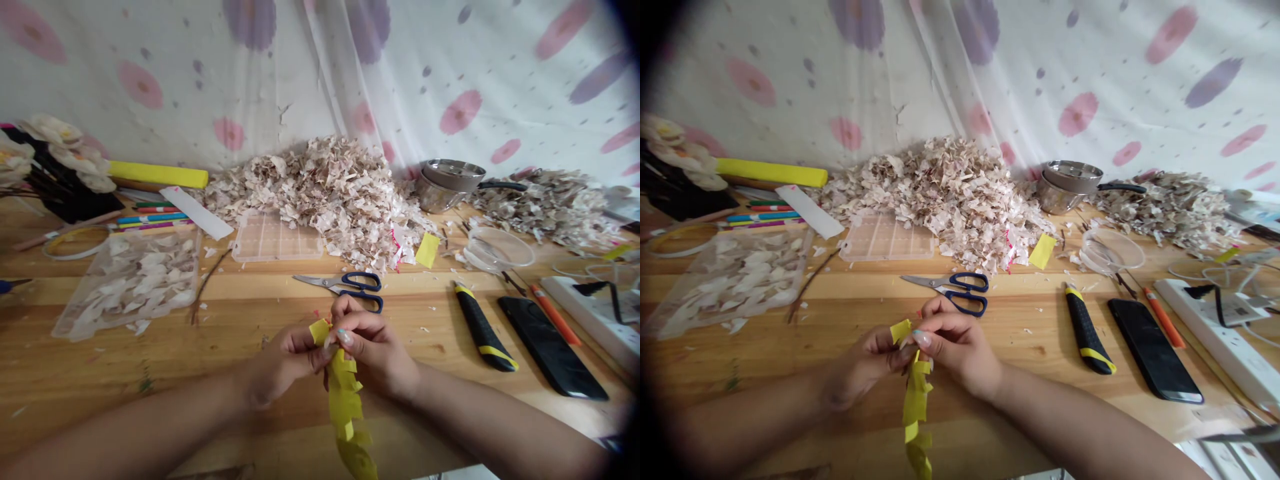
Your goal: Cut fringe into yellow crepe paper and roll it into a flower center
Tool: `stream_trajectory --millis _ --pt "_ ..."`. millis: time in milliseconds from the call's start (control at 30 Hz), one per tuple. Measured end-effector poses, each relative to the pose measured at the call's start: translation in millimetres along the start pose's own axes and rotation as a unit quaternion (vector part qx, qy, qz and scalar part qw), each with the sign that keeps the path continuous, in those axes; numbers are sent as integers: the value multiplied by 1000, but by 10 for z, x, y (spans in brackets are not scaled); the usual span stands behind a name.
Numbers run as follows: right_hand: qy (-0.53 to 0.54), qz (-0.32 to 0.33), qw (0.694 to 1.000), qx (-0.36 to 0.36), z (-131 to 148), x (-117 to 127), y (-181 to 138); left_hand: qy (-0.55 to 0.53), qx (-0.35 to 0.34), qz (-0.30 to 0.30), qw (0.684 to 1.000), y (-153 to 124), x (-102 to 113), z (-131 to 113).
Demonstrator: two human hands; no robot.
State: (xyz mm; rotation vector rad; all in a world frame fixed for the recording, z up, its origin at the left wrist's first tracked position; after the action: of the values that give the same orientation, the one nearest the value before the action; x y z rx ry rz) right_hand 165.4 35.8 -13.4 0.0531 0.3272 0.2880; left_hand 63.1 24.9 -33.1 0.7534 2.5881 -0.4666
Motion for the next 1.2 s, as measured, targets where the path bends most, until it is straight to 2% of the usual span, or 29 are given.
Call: stream_trajectory --millis 100,267,367,500,633,933,1033,1200 --pt "6 80 997 -14 0 -35 12 -6 26 9 1000 -3 19 -11" --pt "-51 222 973 42 96 -139 3 -37 132 60 989 -74 -40 62" --pt "-18 262 964 48 109 -179 -14 -88 172 105 976 -142 -112 126" --pt "22 257 965 53 125 -197 -40 -136 175 129 966 -169 -157 161" --pt "-15 227 970 91 187 -205 -58 -158 183 188 952 -170 -241 144" --pt "-55 170 975 131 215 -165 -51 -118 154 224 955 -143 -250 135" --pt "-92 151 974 145 221 -126 -47 -132 153 200 959 -121 -233 129" --pt "-181 102 952 227 341 -63 -36 -134 111 67 983 -69 -121 89"
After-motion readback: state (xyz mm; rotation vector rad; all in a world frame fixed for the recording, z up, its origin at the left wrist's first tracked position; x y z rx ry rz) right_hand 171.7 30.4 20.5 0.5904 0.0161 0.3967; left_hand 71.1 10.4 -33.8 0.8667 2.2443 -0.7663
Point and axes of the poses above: each hand's wrist, its own y-axis towards the middle knuckle, its own x-axis out of the back of the hand, z = x × y, the point moved 6 cm from there along y, towards the middle knuckle, and after that the axes turned 7 degrees about -z, right-handed, at the moved point
